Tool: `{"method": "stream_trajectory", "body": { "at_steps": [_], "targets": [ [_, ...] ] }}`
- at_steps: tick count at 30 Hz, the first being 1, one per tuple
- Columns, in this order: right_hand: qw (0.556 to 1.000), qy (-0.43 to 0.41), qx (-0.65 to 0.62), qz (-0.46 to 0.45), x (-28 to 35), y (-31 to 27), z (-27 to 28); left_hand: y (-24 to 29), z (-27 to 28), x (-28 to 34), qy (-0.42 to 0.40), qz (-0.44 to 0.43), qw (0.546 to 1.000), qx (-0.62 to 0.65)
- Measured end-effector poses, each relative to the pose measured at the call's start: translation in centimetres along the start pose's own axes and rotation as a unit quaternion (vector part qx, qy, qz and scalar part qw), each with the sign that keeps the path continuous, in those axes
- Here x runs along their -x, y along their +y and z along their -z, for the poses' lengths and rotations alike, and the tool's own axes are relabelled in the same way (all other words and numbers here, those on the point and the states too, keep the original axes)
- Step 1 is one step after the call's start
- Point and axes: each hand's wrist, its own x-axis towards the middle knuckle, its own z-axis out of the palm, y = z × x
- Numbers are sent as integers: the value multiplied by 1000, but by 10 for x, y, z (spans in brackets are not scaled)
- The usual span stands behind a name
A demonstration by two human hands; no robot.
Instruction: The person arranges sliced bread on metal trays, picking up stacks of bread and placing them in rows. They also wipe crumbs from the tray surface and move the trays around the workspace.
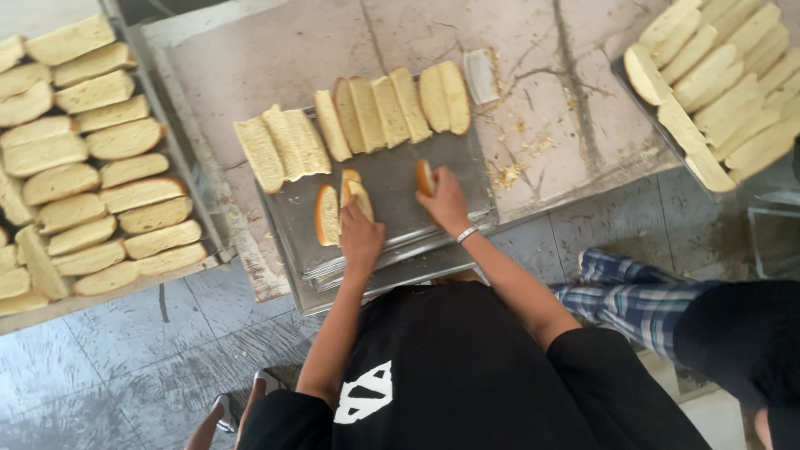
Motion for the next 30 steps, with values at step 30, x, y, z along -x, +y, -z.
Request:
{"method": "stream_trajectory", "body": {
  "at_steps": [30],
  "targets": [
    [990,43,-110,83,-25,109,78,25,-15,-155,223,-27,974,-34]
  ]
}}
